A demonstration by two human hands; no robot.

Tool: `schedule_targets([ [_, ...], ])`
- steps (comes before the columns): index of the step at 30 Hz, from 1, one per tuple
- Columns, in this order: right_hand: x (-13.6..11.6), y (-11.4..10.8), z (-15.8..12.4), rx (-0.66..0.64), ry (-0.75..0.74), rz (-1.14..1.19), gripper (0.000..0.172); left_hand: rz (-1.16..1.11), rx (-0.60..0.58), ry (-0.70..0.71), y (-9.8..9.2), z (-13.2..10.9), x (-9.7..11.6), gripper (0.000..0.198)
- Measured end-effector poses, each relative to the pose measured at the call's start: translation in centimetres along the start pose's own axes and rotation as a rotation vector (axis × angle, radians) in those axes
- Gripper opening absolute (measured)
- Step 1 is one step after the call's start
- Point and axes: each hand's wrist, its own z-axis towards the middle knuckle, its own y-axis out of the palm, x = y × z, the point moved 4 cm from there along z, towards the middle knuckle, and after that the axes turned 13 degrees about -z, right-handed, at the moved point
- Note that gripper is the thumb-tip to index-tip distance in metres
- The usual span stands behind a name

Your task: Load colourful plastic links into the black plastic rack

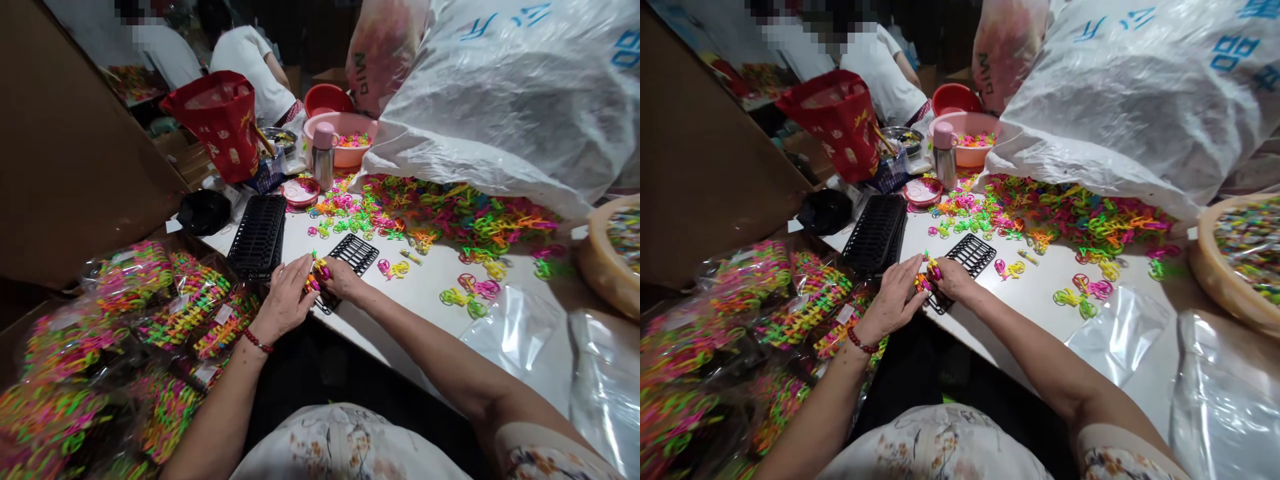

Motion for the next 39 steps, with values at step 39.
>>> schedule_targets([
  [39,14.4,-9.3,-10.1,0.171,0.560,-0.495,0.022,0.180,0.174,0.215,1.8,0.9,-0.4,0.053],
])
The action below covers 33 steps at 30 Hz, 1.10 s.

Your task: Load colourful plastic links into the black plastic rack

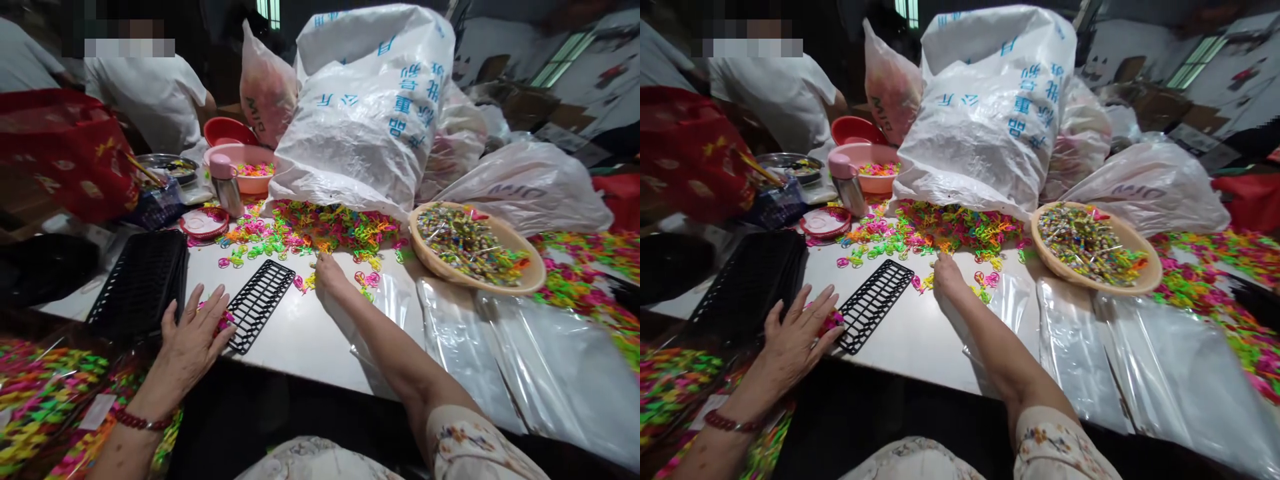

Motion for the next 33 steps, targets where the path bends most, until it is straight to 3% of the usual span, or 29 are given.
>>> schedule_targets([
  [4,0.5,-0.8,-0.6,0.076,0.044,0.047,0.027,0.054,-0.019,0.002,0.0,0.1,-0.4,0.055],
  [8,4.7,-2.2,-1.3,0.145,0.274,0.129,0.029,0.111,0.028,-0.027,-0.4,0.6,-0.6,0.059],
  [10,6.3,-2.7,-1.1,0.150,0.315,0.137,0.025,0.116,0.092,-0.042,-0.6,1.1,-0.1,0.058],
  [14,6.9,-2.3,0.5,0.092,0.320,0.153,0.031,0.009,0.154,0.031,-0.5,1.9,3.6,0.050],
  [17,6.1,-1.1,1.9,0.027,0.384,0.160,0.041,-0.107,0.082,0.122,0.6,1.9,7.4,0.038],
  [21,5.2,0.2,2.6,-0.029,0.437,0.191,0.031,-0.210,-0.046,0.160,2.5,1.1,10.2,0.024],
  [24,5.2,0.2,1.8,-0.040,0.410,0.239,0.020,-0.223,-0.088,0.154,3.2,0.5,10.0,0.020],
  [27,5.4,-0.3,0.3,-0.025,0.365,0.303,0.008,-0.211,-0.052,0.137,2.7,0.5,8.8,0.021],
  [33,5.2,-1.5,-2.0,0.026,0.339,0.402,0.018,-0.209,0.044,0.091,2.0,1.0,7.3,0.020],
])
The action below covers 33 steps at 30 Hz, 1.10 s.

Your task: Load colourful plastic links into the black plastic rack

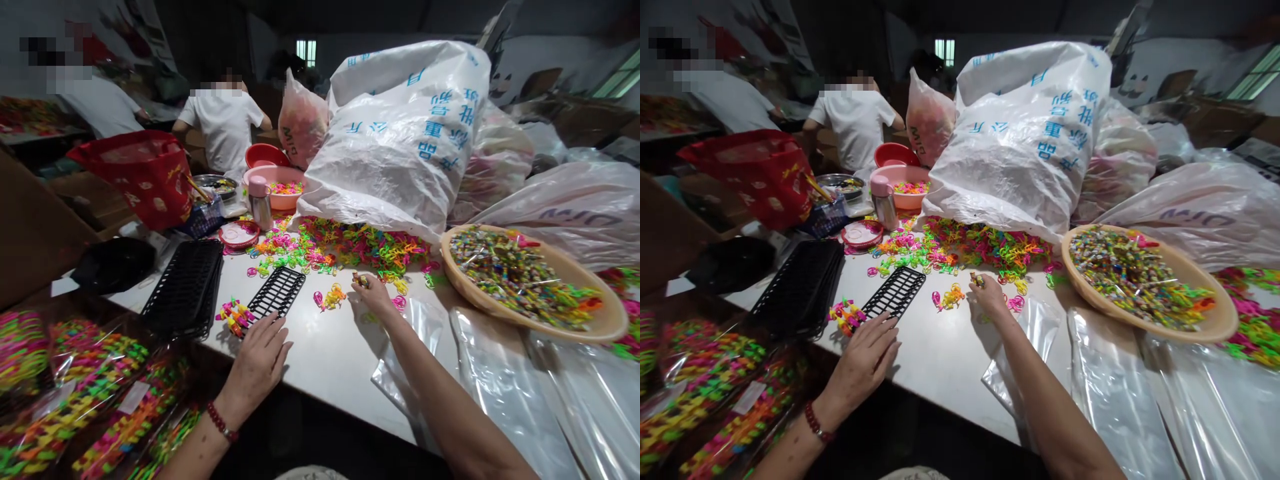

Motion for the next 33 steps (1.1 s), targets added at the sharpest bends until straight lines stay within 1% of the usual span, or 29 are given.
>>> schedule_targets([
  [3,-0.5,-0.5,-1.3,-0.026,0.026,0.110,0.020,-0.034,-0.032,-0.023,0.7,0.4,0.2,0.020],
  [6,-1.1,-1.0,-3.4,-0.085,0.112,0.423,0.025,-0.095,-0.108,-0.095,2.1,1.7,0.6,0.019],
  [9,-1.5,-1.4,-6.6,-0.123,0.208,0.747,0.037,-0.128,-0.187,-0.162,3.9,4.5,1.0,0.021],
  [11,-1.5,-1.1,-9.0,-0.158,0.277,0.859,0.035,-0.129,-0.217,-0.178,5.5,6.8,1.2,0.021],
  [13,-1.4,-0.5,-11.5,-0.202,0.313,0.897,0.029,-0.120,-0.210,-0.217,7.2,9.2,1.2,0.023],
  [15,-1.5,0.2,-13.6,-0.258,0.283,0.877,0.026,-0.123,-0.188,-0.295,8.9,11.3,0.7,0.029],
  [16,-1.6,0.4,-14.5,-0.286,0.256,0.854,0.027,-0.144,-0.191,-0.340,9.9,12.2,0.4,0.030],
  [18,-1.6,0.5,-15.7,-0.327,0.203,0.796,0.032,-0.218,-0.224,-0.414,11.6,13.3,-0.2,0.024],
  [21,-1.2,-0.4,-16.5,-0.321,0.165,0.720,0.038,-0.324,-0.252,-0.460,13.4,14.2,-1.1,0.008],
  [24,-0.4,-1.5,-16.3,-0.298,0.165,0.686,0.039,-0.419,-0.190,-0.498,13.9,14.4,-2.0,0.005],
  [26,0.2,-1.9,-16.0,-0.275,0.170,0.698,0.039,-0.503,-0.115,-0.538,13.6,14.5,-2.3,0.009],
  [28,0.6,-2.0,-15.7,-0.247,0.187,0.732,0.038,-0.603,-0.045,-0.575,13.0,14.4,-2.2,0.016],
  [30,0.7,-2.1,-15.4,-0.223,0.225,0.801,0.038,-0.708,-0.018,-0.600,12.0,13.8,-1.5,0.022],
  [33,0.3,-2.3,-14.9,-0.187,0.284,0.922,0.039,-1.041,-0.045,-0.686,10.3,11.9,0.4,0.031],
])
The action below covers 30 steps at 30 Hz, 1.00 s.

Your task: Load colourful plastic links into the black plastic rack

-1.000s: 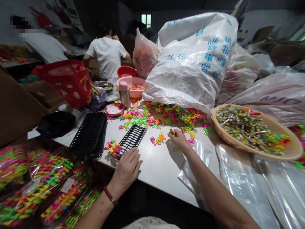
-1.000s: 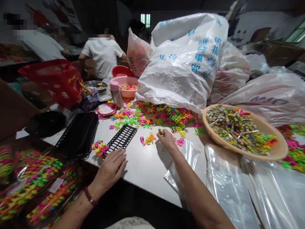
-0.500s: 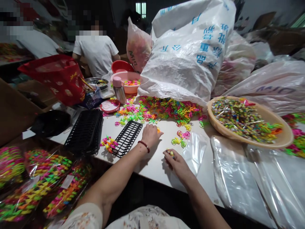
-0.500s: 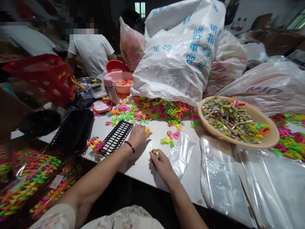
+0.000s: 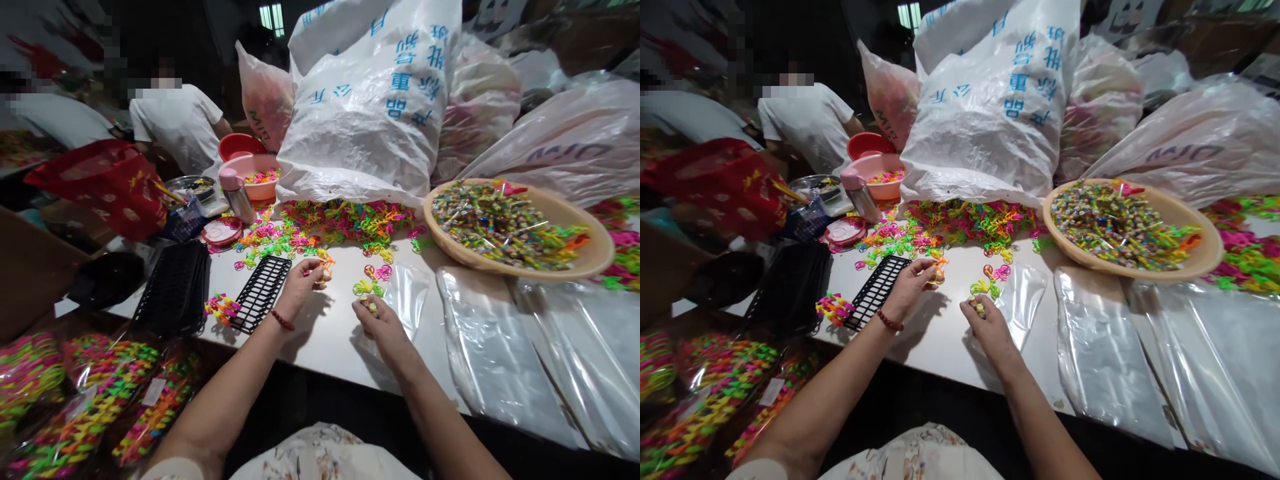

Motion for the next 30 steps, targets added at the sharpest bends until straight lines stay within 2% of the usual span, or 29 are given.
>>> schedule_targets([
  [2,-0.4,0.4,0.2,0.017,0.011,0.038,0.045,-0.171,-0.044,-0.045,0.2,-2.6,0.6,0.031],
  [3,-0.6,0.8,0.4,0.017,0.011,0.045,0.049,-0.178,-0.057,-0.024,0.2,-3.9,0.9,0.028],
  [6,-0.6,2.1,0.6,-0.017,-0.022,0.058,0.051,0.025,-0.069,0.122,0.5,-7.3,1.9,0.018],
  [8,-0.3,2.9,0.6,-0.052,-0.052,0.090,0.043,0.025,-0.028,0.114,0.5,-9.0,1.8,0.021],
  [12,0.3,4.3,-0.2,-0.165,-0.072,0.237,0.038,-0.393,0.192,-0.197,-0.5,-10.8,0.3,0.032],
  [13,0.3,4.6,-0.5,-0.200,-0.075,0.255,0.038,-0.481,0.199,-0.314,-0.6,-11.0,-0.2,0.033],
  [15,0.2,5.0,-0.9,-0.259,-0.078,0.241,0.039,-0.612,0.082,-0.550,-0.1,-11.5,-0.8,0.037],
  [17,0.0,5.3,-1.2,-0.298,-0.089,0.167,0.040,-0.704,-0.085,-0.678,0.6,-11.9,-1.0,0.038],
  [19,-0.3,5.2,-1.3,-0.277,-0.130,0.037,0.044,-0.774,-0.112,-0.644,0.8,-11.8,-1.0,0.034],
  [24,-1.0,3.9,-2.0,-0.034,-0.266,-0.397,0.045,-0.871,0.065,-0.502,0.6,-11.4,-1.6,0.034],
  [27,-1.1,3.9,-2.7,-0.048,-0.290,-0.530,0.033,-0.779,0.123,-0.381,0.4,-11.4,-1.4,0.037],
  [30,-1.2,4.3,-3.1,-0.084,-0.365,-0.590,0.028,-0.666,0.159,-0.283,0.3,-11.5,-1.1,0.037],
])
